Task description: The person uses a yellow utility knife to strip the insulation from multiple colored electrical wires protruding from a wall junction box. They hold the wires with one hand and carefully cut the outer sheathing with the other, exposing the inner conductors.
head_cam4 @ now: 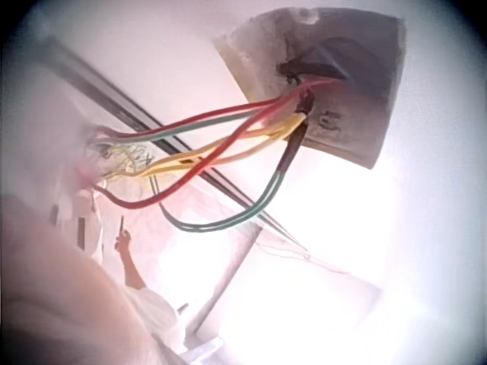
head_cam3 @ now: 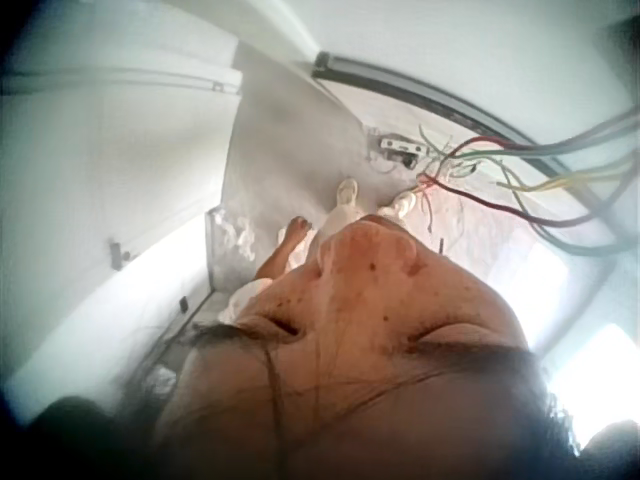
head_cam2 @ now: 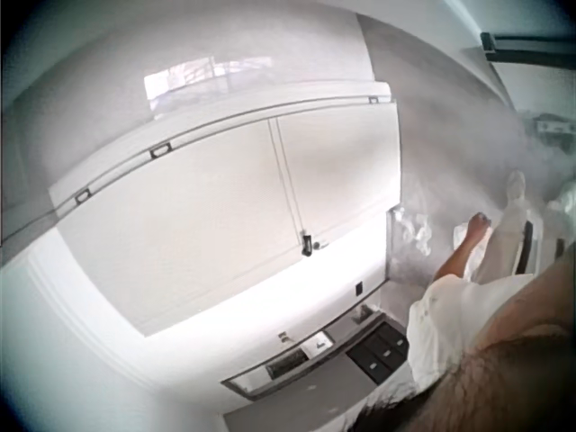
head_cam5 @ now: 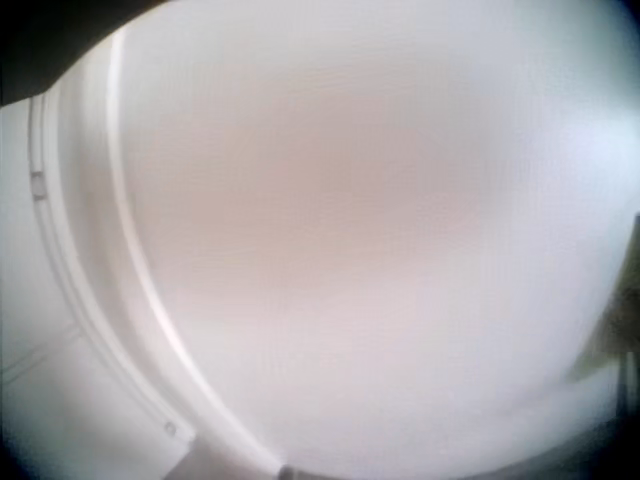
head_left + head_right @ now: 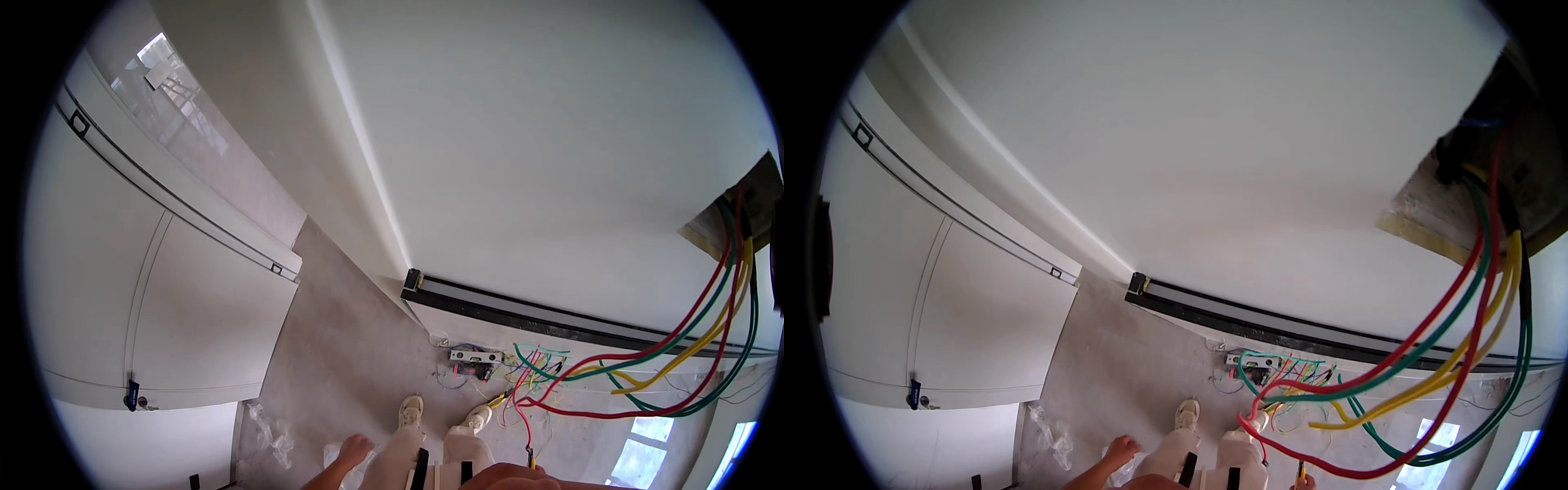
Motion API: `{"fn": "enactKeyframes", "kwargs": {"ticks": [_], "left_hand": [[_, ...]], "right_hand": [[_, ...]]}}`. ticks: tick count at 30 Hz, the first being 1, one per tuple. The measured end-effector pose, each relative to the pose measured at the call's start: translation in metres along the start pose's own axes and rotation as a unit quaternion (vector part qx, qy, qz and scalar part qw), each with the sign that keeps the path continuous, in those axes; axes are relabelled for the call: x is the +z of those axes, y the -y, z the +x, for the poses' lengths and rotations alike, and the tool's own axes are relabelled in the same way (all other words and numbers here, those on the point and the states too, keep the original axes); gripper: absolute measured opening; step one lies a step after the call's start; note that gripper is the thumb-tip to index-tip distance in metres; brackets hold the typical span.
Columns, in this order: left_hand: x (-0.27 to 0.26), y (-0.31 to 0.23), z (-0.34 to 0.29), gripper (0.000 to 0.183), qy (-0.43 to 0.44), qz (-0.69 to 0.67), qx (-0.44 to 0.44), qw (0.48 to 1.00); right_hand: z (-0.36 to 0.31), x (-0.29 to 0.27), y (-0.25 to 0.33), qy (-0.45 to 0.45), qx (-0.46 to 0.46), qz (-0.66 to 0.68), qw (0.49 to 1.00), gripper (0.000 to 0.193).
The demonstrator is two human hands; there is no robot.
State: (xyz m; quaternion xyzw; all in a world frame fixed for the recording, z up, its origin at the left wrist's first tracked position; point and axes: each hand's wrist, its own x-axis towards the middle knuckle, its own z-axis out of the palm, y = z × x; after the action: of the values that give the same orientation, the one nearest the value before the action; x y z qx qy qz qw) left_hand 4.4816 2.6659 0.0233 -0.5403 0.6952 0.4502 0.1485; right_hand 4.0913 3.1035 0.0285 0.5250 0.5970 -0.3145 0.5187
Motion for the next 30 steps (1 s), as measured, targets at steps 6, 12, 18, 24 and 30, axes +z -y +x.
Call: {"fn": "enactKeyframes", "kwargs": {"ticks": [6,12,18,24,30], "left_hand": [[-0.015,-0.141,-0.026,0.037,-0.064,-0.064,0.15,0.984],[-0.113,-0.299,-0.092,0.036,-0.195,-0.056,0.301,0.932],[-0.196,-0.404,-0.159,0.039,-0.295,-0.065,0.38,0.874],[-0.227,-0.44,-0.163,0.045,-0.348,0.002,0.451,0.822],[-0.249,-0.463,-0.148,0.05,-0.29,0.048,0.495,0.818]], "right_hand": [[-0.031,-0.026,-0.042,-0.094,-0.381,-0.189,0.9,0.038],[-0.316,0.03,-0.017,0.144,-0.523,-0.248,0.803,0.04],[-0.52,0.069,-0.001,0.311,-0.625,-0.302,0.649,0.055],[-0.607,0.154,0.03,0.227,-0.741,-0.34,0.533,0.056],[-0.63,0.198,0.043,0.14,-0.775,-0.363,0.498,0.054]]}}
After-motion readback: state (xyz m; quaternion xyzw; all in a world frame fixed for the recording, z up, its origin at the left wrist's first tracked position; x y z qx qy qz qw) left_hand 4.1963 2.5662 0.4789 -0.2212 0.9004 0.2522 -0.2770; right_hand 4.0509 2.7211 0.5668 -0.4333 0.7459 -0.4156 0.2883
